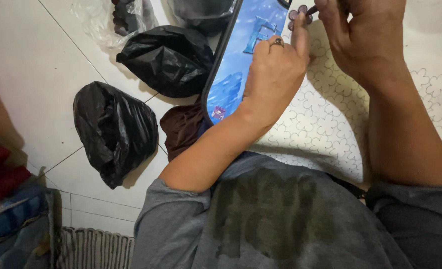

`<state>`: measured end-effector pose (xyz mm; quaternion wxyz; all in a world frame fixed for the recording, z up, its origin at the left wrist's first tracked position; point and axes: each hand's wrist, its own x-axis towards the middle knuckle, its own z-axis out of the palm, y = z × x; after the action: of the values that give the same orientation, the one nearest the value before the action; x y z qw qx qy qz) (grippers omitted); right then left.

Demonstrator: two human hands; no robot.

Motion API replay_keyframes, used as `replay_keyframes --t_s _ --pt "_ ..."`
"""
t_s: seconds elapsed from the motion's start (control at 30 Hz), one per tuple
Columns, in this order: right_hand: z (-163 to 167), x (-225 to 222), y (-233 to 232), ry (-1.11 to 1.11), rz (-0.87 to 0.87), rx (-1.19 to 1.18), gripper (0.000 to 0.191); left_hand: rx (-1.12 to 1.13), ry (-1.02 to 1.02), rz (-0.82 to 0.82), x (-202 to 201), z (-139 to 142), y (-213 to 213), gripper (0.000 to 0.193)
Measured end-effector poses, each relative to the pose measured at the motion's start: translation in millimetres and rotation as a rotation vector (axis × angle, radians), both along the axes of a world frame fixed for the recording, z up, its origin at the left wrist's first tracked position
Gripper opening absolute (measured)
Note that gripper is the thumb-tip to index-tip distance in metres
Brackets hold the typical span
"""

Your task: The person uses a flower-shaped paper stencil and a black pen to trace and color the flower pattern onto a white sheet with pre-drawn outlines. They repeatedly reposition the stencil and trace the same shape multiple times across the sheet.

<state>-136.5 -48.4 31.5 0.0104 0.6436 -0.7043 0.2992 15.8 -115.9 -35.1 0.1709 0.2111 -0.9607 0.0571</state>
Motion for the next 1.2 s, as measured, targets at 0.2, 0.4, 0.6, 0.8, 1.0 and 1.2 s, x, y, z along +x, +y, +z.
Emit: replay_keyframes --t_s 0.2,0.4,0.6,0.8,1.0,1.2 --pt "7 1 3 -0.010 -0.074 0.076 0.012 0.022 0.002 0.003 -3 -2 5 0.053" --pt "11 8 14 -0.006 -0.001 0.020 0.007 0.058 -0.003 -0.028 -5 0 2 0.055" --pt "8 11 14 -0.016 0.012 -0.001 0.005 0.132 0.050 -0.082 -2 7 -9 0.050" --pt "4 8 18 -0.038 0.020 0.006 0.006 0.194 0.082 -0.162 0 12 -27 0.046" --pt "2 0 23 -0.043 0.004 0.013 0.008 0.181 0.107 -0.180 -1 17 -31 0.042" --pt "-3 3 26 -0.089 0.026 -0.015 0.008 0.330 0.264 -0.229 -11 22 -48 0.014"
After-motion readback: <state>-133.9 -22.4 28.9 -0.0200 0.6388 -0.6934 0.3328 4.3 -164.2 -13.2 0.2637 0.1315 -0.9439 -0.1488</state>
